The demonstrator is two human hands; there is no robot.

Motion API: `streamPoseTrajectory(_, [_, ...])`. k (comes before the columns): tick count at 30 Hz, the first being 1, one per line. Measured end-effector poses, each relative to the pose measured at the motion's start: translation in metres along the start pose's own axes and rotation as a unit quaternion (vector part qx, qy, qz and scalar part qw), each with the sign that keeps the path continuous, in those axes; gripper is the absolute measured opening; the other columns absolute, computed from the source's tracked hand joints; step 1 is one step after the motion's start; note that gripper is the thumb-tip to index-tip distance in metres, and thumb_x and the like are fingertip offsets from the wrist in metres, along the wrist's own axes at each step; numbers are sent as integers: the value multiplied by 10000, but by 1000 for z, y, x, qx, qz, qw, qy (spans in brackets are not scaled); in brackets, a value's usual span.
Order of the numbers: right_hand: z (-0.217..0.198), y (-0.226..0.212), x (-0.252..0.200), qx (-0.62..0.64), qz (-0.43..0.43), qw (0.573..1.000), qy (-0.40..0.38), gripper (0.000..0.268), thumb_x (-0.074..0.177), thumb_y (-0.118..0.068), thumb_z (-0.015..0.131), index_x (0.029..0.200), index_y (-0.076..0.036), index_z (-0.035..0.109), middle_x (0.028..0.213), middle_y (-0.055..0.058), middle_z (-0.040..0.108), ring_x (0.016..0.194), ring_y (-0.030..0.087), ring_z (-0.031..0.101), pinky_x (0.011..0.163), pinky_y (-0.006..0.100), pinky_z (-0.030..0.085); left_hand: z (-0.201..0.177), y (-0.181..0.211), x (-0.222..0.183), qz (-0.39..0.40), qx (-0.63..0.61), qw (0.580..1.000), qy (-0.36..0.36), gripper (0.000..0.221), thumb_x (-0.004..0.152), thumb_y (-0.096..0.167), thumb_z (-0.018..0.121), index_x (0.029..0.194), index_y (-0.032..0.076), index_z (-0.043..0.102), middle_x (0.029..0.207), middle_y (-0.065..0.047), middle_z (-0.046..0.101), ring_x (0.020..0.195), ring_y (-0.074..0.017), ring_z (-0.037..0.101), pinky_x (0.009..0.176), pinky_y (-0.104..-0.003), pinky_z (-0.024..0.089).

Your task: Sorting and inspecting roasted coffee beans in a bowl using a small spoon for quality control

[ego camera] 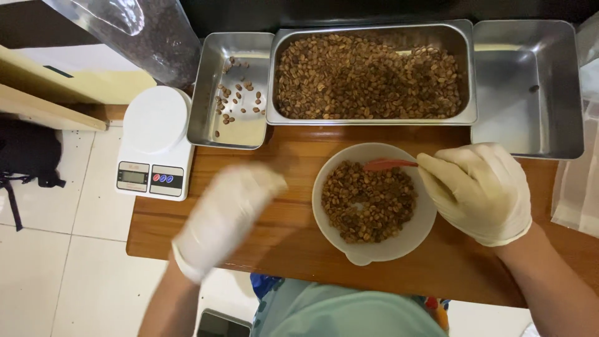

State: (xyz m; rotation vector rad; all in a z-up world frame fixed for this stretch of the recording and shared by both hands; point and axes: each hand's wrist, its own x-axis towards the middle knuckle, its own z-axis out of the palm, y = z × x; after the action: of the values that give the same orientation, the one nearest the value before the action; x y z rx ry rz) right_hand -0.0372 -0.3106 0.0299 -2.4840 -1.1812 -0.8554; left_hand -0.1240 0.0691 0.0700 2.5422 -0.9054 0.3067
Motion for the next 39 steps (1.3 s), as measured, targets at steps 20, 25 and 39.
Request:
streamPoseTrajectory(20, [1,-24,49,10,59,987,-148,151,864,-32,554,945,-94,665,804,102,601,733,308,561,716,441,474,69,2,56,-123,218,968,-16,290,983,337,512,1071,106,664,608,-87,635,550,-335,648,466,-483,464])
streamPoseTrajectory(25, [13,-28,61,36,42,987,-149,149,927,-78,597,994,-31,721,844,126,658,766,325,601,751,437,508,59,-7,64,-102,-54,987,-114,330,954,245,489,1248,98,525,782,-163,713,696,-476,636,573,-593,461])
streamPoseTrajectory(39, [46,-11,5,-161,206,965,33,201,982,-235,617,1129,-355,683,915,-84,587,880,137,654,792,276,553,86,-24,81,-61,-214,974,-33,523,887,135,529,1405,166,590,877,-155,740,846,-438,700,749,-540,584])
